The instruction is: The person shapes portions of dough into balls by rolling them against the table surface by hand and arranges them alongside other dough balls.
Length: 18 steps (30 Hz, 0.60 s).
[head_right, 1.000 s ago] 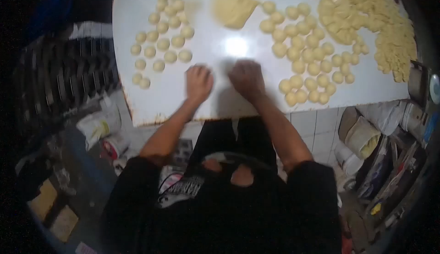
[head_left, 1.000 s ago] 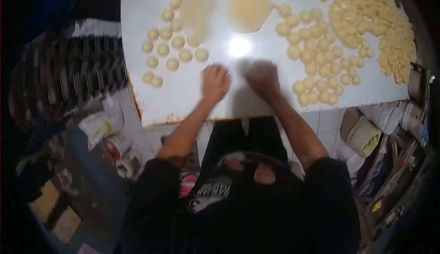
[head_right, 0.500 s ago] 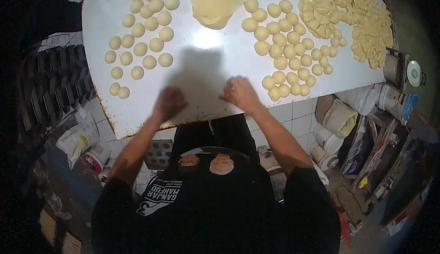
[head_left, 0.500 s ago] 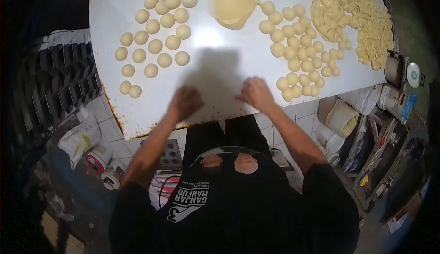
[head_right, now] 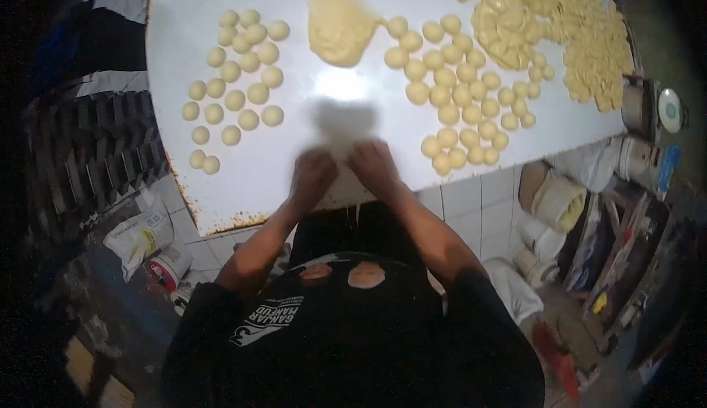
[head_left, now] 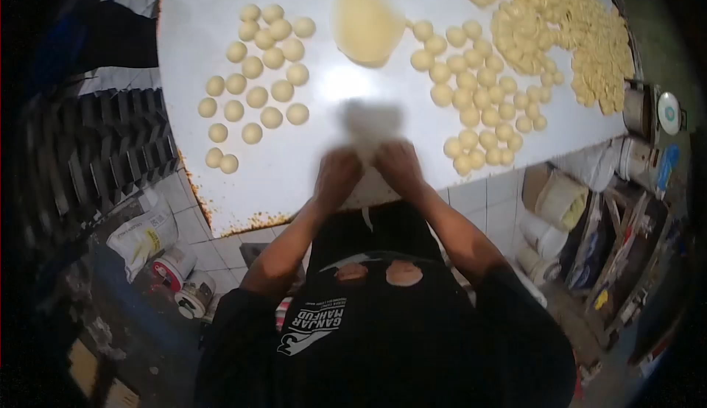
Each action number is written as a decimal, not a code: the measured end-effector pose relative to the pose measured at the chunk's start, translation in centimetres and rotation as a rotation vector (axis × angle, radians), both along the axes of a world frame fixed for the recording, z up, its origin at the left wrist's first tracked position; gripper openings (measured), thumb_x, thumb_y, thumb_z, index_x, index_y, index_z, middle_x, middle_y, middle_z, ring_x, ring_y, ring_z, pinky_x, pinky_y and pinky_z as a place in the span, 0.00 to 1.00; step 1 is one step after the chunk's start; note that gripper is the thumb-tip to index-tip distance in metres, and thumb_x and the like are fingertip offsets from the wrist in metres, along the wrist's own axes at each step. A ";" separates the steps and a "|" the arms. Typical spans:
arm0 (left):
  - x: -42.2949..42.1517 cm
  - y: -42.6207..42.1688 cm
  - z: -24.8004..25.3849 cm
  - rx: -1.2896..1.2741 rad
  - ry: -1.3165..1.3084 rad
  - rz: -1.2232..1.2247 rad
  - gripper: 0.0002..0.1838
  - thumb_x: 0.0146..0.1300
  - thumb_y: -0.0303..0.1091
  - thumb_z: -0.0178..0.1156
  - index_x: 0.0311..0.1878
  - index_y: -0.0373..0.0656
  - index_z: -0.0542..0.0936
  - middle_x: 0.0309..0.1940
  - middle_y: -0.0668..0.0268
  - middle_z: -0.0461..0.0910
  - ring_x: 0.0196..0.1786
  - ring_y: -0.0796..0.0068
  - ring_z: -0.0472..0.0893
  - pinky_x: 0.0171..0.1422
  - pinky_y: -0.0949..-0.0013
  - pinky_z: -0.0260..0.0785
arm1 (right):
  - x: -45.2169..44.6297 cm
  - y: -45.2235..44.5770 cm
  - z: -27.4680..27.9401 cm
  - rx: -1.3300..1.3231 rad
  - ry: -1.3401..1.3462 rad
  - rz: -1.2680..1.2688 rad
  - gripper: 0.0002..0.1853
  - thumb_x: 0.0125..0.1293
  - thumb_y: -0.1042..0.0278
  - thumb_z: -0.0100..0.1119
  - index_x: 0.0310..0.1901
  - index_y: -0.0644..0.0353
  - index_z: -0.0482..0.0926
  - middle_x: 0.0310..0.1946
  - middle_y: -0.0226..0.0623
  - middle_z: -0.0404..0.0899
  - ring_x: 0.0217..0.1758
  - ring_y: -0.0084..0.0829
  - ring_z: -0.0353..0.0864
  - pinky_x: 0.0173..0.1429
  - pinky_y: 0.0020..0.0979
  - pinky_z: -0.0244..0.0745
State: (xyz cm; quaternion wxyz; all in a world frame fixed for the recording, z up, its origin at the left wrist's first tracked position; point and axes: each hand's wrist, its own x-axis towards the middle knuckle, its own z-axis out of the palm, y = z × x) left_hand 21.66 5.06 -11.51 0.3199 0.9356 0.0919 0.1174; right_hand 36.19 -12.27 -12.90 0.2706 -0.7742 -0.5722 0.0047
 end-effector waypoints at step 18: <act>-0.2 -1.6 2.5 -0.069 -0.184 0.182 0.08 0.63 0.29 0.70 0.45 0.44 0.84 0.48 0.56 0.83 0.53 0.50 0.82 0.59 0.47 0.75 | 2.7 -2.8 1.9 -0.041 0.272 -0.016 0.15 0.64 0.67 0.77 0.49 0.61 0.84 0.51 0.46 0.83 0.61 0.53 0.81 0.67 0.51 0.75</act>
